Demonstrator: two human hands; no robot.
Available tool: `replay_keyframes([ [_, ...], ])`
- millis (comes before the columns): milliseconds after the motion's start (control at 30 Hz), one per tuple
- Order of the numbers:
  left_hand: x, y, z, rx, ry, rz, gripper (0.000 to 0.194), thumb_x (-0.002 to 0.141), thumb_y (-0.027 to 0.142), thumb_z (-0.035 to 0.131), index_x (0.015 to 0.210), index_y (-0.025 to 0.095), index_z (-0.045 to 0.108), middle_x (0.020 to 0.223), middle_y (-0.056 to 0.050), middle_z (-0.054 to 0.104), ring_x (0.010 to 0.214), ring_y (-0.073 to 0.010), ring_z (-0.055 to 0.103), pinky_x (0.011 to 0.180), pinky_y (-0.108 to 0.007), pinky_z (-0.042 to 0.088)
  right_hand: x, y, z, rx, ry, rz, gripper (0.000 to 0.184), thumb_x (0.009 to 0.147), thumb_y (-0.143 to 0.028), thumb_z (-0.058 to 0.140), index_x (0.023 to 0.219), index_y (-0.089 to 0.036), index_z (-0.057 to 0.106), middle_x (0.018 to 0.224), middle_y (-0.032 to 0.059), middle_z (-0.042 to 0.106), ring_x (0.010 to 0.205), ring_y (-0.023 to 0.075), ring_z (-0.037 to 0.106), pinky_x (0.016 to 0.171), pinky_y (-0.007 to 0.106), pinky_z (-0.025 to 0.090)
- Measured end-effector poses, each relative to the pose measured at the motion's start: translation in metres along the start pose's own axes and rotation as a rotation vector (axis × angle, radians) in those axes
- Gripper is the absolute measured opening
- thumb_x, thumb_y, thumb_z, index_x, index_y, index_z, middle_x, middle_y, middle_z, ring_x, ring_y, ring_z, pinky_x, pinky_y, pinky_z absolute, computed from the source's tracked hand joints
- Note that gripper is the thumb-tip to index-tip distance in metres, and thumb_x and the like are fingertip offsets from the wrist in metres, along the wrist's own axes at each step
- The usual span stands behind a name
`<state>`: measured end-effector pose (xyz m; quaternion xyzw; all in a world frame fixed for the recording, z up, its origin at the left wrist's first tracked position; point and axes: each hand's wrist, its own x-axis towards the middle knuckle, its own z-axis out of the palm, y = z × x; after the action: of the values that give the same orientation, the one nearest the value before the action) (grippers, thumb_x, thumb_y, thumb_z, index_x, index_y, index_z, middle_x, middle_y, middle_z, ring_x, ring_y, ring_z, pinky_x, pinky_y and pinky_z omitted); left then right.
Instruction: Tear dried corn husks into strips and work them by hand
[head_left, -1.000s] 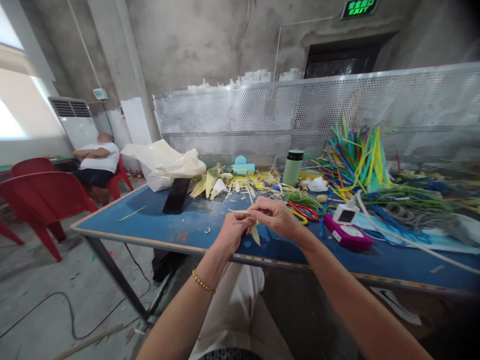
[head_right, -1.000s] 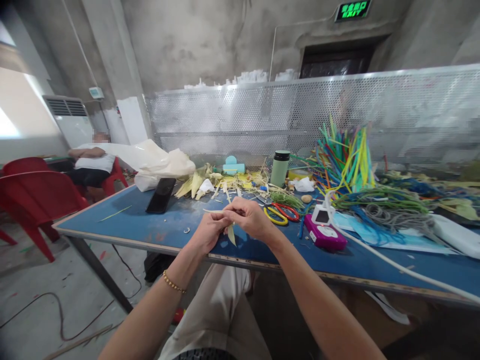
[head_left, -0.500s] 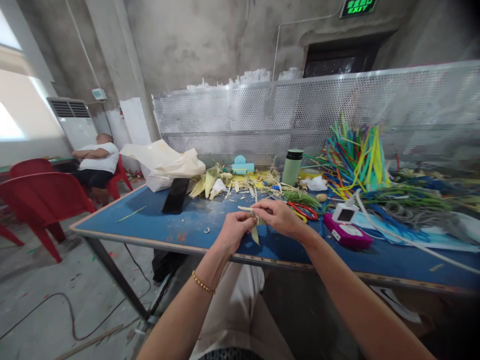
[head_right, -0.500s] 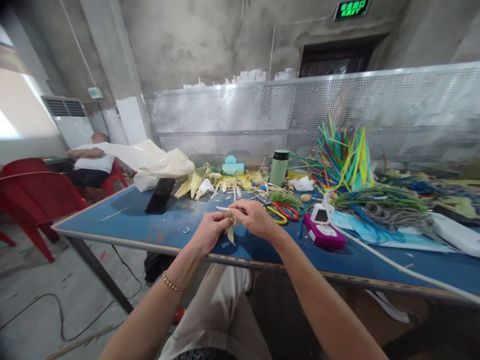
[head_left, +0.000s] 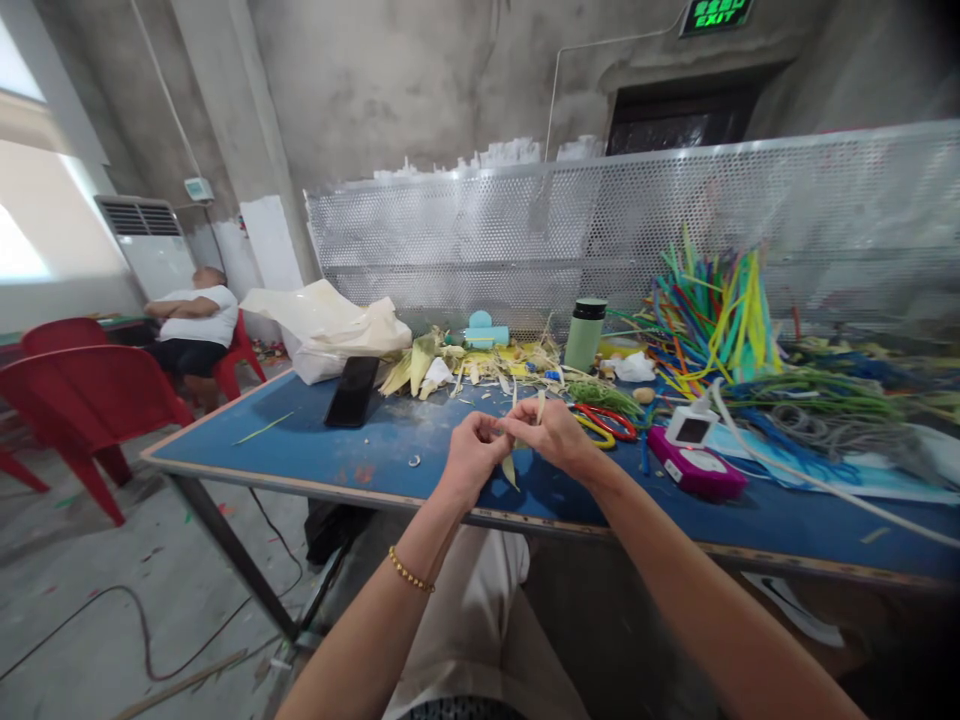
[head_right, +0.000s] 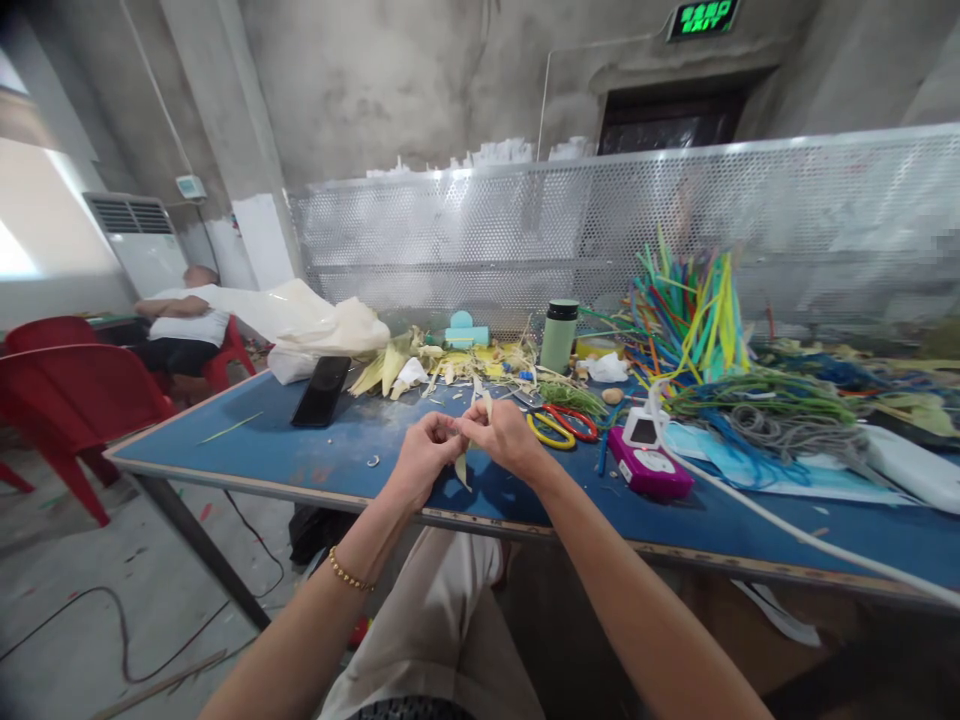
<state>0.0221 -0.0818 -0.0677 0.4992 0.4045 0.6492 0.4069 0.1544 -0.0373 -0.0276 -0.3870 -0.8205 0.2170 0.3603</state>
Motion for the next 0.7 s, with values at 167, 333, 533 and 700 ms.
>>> replay_keyframes([
  [167,0.003,-0.006,-0.002,0.096,0.062,0.059,0.024,0.063,0.033,0.073,0.069,0.014,0.06,0.057,0.002,0.053,0.051,-0.0072,0.041,0.05,-0.021,0.03,-0.003,-0.004,0.003,0.065,0.079,0.048,0.026,0.076,-0.035,0.057,0.061,-0.013,0.061,0.052,-0.0005,0.053,0.051,0.0099,0.043,0.047,0.022,0.032],
  [333,0.002,-0.008,-0.004,0.06,0.092,0.006,0.022,0.062,0.032,0.073,0.067,0.013,0.063,0.057,0.001,0.056,0.051,-0.0077,0.043,0.05,-0.022,0.031,-0.004,-0.004,0.006,0.159,0.08,0.065,0.028,0.075,-0.038,0.061,0.063,-0.013,0.062,0.049,-0.0017,0.051,0.045,0.0081,0.04,0.043,0.022,0.03],
  [533,0.003,-0.002,-0.005,-0.171,0.11,-0.112,0.024,0.057,0.028,0.076,0.067,0.012,0.061,0.056,0.001,0.056,0.05,-0.0074,0.046,0.051,-0.022,0.033,-0.009,-0.006,-0.003,0.518,0.006,0.116,0.036,0.073,-0.039,0.069,0.096,-0.013,0.06,0.064,0.0012,0.062,0.054,0.0119,0.056,0.054,0.026,0.048],
  [700,0.003,0.002,-0.004,-0.253,0.138,-0.156,0.025,0.052,0.026,0.077,0.065,0.013,0.06,0.057,0.001,0.057,0.05,-0.0078,0.048,0.053,-0.022,0.035,-0.013,-0.006,-0.01,0.722,0.01,0.027,0.038,0.076,-0.037,0.07,0.103,-0.015,0.057,0.101,0.0106,0.066,0.079,0.0172,0.066,0.076,0.036,0.054],
])
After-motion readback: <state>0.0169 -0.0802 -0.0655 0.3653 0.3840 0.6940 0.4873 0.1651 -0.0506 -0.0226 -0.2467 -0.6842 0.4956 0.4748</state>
